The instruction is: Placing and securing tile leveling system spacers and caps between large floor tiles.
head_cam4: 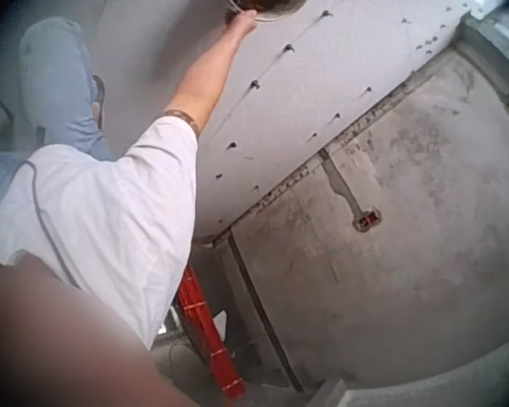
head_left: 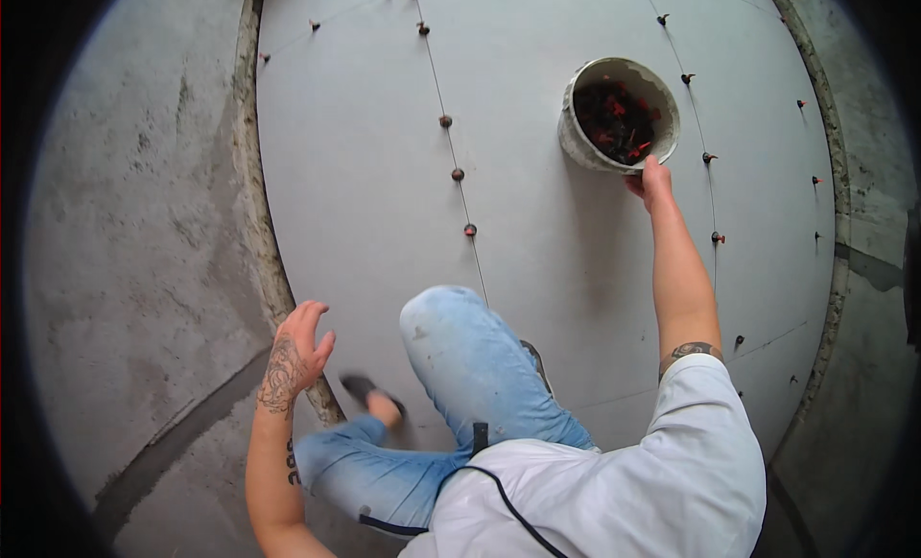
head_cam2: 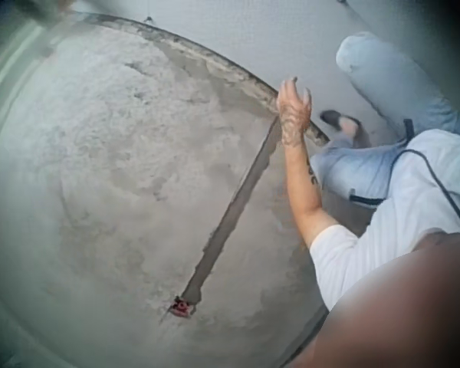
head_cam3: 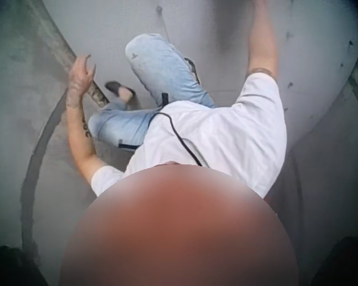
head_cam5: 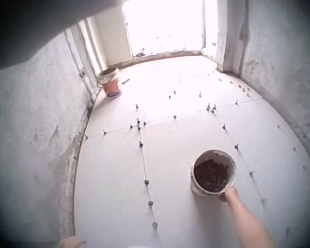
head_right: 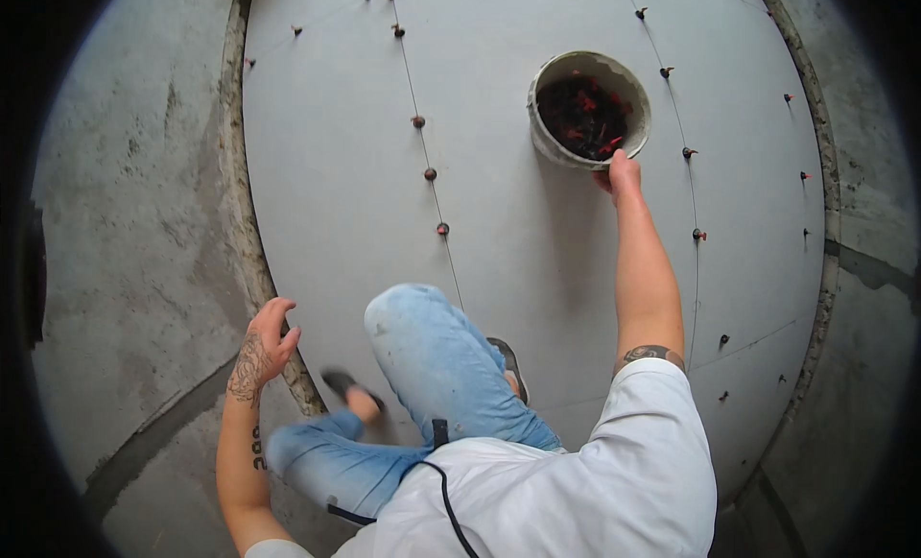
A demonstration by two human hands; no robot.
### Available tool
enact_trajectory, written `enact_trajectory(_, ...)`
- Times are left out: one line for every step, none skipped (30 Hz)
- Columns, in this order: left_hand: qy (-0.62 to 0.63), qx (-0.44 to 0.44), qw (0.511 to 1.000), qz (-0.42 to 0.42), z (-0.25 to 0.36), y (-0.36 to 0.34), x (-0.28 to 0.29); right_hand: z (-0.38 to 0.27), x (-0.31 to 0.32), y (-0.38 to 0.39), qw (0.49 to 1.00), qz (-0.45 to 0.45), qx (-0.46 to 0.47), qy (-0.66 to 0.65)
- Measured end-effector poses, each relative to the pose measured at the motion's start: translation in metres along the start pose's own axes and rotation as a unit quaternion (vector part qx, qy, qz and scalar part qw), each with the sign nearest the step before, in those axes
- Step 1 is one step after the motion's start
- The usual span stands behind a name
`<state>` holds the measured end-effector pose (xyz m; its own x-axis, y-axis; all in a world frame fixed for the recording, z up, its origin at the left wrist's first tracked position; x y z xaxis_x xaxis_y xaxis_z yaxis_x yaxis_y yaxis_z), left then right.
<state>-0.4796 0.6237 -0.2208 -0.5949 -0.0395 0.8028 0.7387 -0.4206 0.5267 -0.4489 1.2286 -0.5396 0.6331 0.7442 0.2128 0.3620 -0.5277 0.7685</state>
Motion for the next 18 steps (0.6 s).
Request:
enact_trajectory(0.009, 0.005, 1.000, -0.005, 0.006, 0.001, -0.006, -0.001, 0.002, 0.000, 1.000, 0.003, 0.005, -0.014)
enact_trajectory(0.002, -0.033, 0.999, -0.019, 0.019, -0.004, -0.014, -0.006, 0.006, 0.000, 0.999, 0.010, 0.013, -0.030)
enact_trajectory(-0.007, -0.071, 0.997, -0.036, 0.029, -0.007, -0.022, -0.008, 0.007, 0.001, 0.999, 0.008, 0.016, -0.029)
enact_trajectory(-0.010, -0.110, 0.993, -0.037, 0.037, -0.011, -0.029, -0.007, 0.007, 0.003, 1.000, 0.013, 0.013, -0.024)
enact_trajectory(-0.015, -0.150, 0.988, -0.036, 0.047, -0.020, -0.034, -0.008, 0.007, 0.003, 0.999, 0.017, 0.006, -0.034)
enact_trajectory(0.001, -0.174, 0.982, -0.076, 0.059, -0.032, -0.037, -0.010, 0.007, 0.005, 0.999, 0.020, 0.001, -0.047)
enact_trajectory(0.017, -0.200, 0.972, -0.118, 0.071, -0.048, -0.038, -0.010, 0.010, 0.008, 0.998, 0.028, -0.011, -0.055)
enact_trajectory(-0.007, -0.279, 0.958, -0.063, 0.087, -0.065, -0.027, -0.008, 0.014, 0.017, 0.998, 0.036, -0.012, -0.057)
enact_trajectory(-0.036, -0.351, 0.935, -0.009, 0.100, -0.079, -0.013, -0.007, 0.008, 0.029, 0.997, 0.027, -0.013, -0.065)
enact_trajectory(-0.040, -0.362, 0.931, -0.009, 0.102, -0.101, -0.009, -0.006, 0.004, 0.040, 0.997, 0.024, -0.009, -0.074)
enact_trajectory(0.012, -0.333, 0.943, 0.022, 0.099, -0.129, 0.001, -0.004, -0.001, 0.054, 0.996, 0.035, -0.005, -0.085)
enact_trajectory(0.062, -0.301, 0.950, 0.050, 0.091, -0.147, 0.012, 0.005, -0.019, 0.073, 1.000, 0.010, -0.008, -0.006)
enact_trajectory(0.055, -0.313, 0.947, 0.047, 0.086, -0.158, 0.018, 0.013, -0.032, 0.089, 0.997, -0.014, -0.012, 0.073)
enact_trajectory(0.024, -0.267, 0.963, -0.016, 0.076, -0.171, 0.011, 0.021, -0.034, 0.100, 0.985, -0.059, 0.004, 0.164)
enact_trajectory(-0.011, -0.214, 0.974, -0.075, 0.066, -0.184, 0.005, 0.031, -0.040, 0.106, 0.961, -0.108, 0.023, 0.254)
enact_trajectory(-0.029, -0.245, 0.964, -0.096, 0.067, -0.192, -0.003, 0.042, -0.043, 0.112, 0.951, -0.123, 0.016, 0.284)
enact_trajectory(-0.047, -0.273, 0.954, -0.115, 0.071, -0.200, -0.016, 0.056, -0.048, 0.120, 0.938, -0.140, 0.011, 0.317)
enact_trajectory(-0.055, -0.307, 0.937, -0.159, 0.079, -0.208, -0.029, 0.068, -0.050, 0.125, 0.932, -0.140, -0.006, 0.334)
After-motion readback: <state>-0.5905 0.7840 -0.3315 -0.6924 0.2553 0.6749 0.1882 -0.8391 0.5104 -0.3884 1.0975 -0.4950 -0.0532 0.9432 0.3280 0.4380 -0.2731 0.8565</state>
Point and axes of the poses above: each hand's wrist, its own y-axis away from the middle knuckle, its own x-axis out of the back of the hand, z = x × y, the point moved 6 cm from there along -y, towards the middle knuckle, and after that the axes turned 3 degrees about -x, right-handed, at the moved point
